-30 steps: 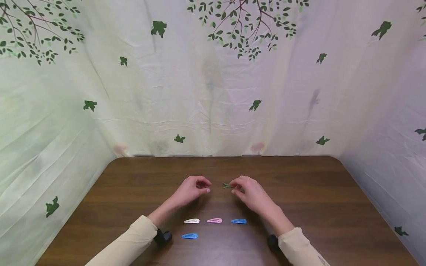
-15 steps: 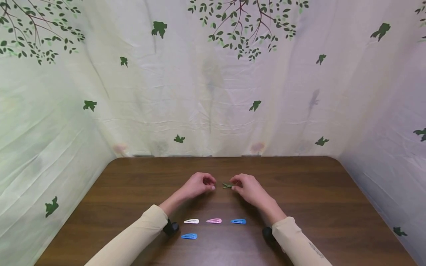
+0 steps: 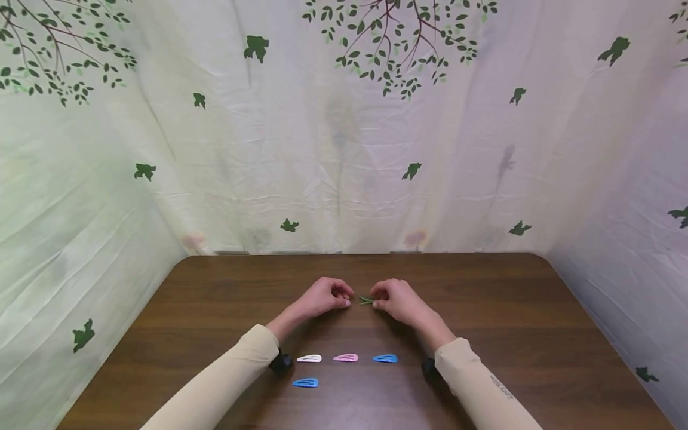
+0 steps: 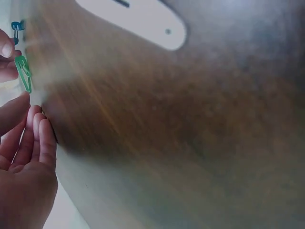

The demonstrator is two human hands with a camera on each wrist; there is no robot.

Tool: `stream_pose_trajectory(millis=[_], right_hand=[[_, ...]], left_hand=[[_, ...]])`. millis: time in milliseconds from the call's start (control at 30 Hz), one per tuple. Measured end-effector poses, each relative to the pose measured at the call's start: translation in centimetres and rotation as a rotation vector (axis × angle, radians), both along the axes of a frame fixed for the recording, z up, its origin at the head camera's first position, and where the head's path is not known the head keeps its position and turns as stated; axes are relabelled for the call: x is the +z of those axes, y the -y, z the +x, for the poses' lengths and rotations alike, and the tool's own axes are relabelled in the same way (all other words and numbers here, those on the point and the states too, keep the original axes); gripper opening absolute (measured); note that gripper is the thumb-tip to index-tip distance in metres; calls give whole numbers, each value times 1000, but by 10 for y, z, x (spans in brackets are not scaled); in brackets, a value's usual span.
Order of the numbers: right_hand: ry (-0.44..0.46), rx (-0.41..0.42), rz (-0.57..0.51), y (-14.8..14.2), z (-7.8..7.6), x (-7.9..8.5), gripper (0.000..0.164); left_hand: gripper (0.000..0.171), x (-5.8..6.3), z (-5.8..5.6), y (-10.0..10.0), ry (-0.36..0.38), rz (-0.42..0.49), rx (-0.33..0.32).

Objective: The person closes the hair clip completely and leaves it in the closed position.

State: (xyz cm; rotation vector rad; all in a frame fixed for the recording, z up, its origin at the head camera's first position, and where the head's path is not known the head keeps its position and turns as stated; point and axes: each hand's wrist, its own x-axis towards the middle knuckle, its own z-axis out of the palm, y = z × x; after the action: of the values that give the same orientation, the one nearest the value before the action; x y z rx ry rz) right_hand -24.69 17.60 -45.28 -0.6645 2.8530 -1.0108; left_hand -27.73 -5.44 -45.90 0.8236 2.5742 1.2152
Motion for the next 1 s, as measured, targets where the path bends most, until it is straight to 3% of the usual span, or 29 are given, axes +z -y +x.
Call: stream_pose_trajectory(millis=[367, 733, 1000], right_hand=[[105, -5, -70, -6, -12, -10, 11], [107, -67, -47, -1, -16, -12, 5], [65, -44, -36, -2, -13, -12, 5]], left_hand=[[16, -2, -6, -2, 60, 0, 3], [16, -2, -6, -2, 82, 7, 10], [17, -4, -6, 1, 86, 10, 9]])
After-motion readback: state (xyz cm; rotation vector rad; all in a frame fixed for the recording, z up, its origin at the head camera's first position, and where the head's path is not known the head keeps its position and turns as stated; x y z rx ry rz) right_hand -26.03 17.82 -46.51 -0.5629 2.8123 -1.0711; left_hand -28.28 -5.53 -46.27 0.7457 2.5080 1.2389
